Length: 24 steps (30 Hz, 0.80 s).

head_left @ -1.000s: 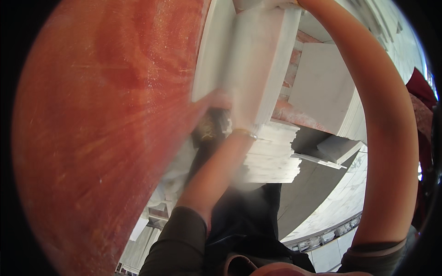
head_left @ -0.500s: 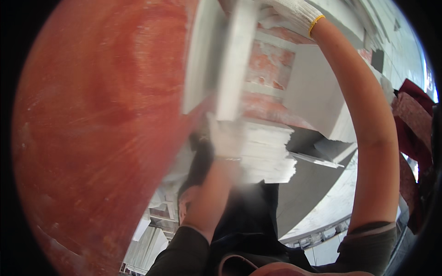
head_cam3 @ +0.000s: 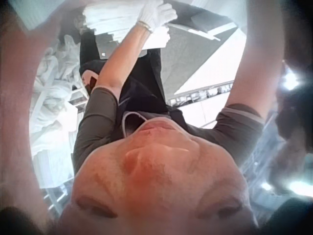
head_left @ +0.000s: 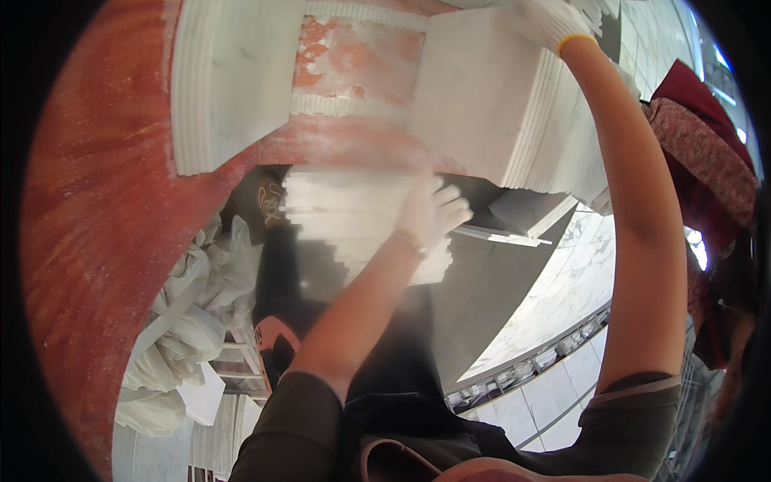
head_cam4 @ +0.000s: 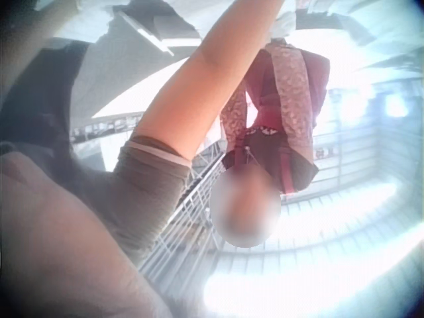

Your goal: The person repeatedly picks up white plates from a pile on a wooden table and stacks them into a neat pile. The person wears white gloves and handles the plates one by one, aligning them before placing them on the stack.

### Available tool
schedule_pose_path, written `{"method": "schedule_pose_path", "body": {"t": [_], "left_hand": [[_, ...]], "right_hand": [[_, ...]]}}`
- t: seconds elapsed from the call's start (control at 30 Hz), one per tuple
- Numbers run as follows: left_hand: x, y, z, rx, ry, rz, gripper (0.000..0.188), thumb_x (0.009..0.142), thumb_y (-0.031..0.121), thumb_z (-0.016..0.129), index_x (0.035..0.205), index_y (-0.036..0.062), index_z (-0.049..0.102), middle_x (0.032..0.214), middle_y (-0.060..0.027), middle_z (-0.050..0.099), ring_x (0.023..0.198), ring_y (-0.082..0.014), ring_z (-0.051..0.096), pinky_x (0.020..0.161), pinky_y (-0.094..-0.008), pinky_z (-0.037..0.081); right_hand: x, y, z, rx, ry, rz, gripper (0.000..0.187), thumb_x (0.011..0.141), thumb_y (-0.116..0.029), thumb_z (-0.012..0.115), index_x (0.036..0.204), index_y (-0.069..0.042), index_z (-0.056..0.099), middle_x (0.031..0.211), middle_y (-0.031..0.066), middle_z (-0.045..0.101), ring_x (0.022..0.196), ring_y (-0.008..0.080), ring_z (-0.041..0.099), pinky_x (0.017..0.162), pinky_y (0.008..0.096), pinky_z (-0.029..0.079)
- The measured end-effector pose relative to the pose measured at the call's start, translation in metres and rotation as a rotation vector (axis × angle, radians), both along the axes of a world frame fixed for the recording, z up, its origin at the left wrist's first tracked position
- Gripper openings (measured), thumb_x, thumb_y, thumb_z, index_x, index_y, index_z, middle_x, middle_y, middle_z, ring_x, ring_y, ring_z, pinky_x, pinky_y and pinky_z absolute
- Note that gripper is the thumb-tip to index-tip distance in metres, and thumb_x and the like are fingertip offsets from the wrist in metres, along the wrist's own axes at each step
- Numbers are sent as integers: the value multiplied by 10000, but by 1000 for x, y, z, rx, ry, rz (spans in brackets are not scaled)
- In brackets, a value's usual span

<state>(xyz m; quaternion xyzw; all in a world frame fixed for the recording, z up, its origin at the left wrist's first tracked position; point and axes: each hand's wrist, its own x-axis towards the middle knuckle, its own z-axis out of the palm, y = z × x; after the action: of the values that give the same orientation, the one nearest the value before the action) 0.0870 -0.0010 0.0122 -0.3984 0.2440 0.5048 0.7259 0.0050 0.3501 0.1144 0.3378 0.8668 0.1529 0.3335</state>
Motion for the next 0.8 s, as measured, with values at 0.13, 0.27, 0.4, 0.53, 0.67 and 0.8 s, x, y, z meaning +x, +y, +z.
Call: {"method": "schedule_pose_path", "body": {"t": [0.13,0.27,0.4,0.53,0.67,0.8], "left_hand": [[30,71,-7,98,-431,289,903,994,626,527,1571,-10,247,1622,-241,323,1490,-461,310,1182,-673,280],[27,91,-11,267,-249,407,831,1036,631,430,1612,73,215,1613,-193,371,1463,-407,375,1200,-657,226],[31,87,-36,382,128,329,703,1043,515,496,1564,73,329,1525,-183,478,1425,-383,425,1179,-596,309],[30,66,-62,776,802,310,517,1082,451,463,1503,153,439,1454,-90,558,1374,-327,497,1097,-609,420],[7,57,-62,411,-57,327,478,1073,542,455,1349,164,548,1197,-59,679,1034,-270,680,782,-430,574],[4,63,-46,179,433,364,483,1044,601,479,1168,154,613,907,-9,706,665,-174,675,452,-265,487]], "right_hand": [[-5,12,-29,113,53,90,323,858,-279,598,982,-74,814,995,200,771,950,371,755,828,489,592],[-10,4,-33,118,66,89,291,859,-254,604,945,-75,817,957,189,774,916,358,760,806,466,595],[-16,-8,-26,103,94,112,264,857,-239,612,932,-84,813,942,176,772,896,347,757,785,456,593],[-24,-5,-29,80,67,155,238,855,-225,620,919,-93,808,927,163,770,877,335,755,764,447,591],[-32,12,-45,58,23,249,213,852,-210,629,907,-102,803,911,151,769,857,324,752,743,438,589],[-42,22,-56,28,-37,386,188,850,-196,637,894,-110,799,896,138,767,837,313,749,722,429,587]]}}
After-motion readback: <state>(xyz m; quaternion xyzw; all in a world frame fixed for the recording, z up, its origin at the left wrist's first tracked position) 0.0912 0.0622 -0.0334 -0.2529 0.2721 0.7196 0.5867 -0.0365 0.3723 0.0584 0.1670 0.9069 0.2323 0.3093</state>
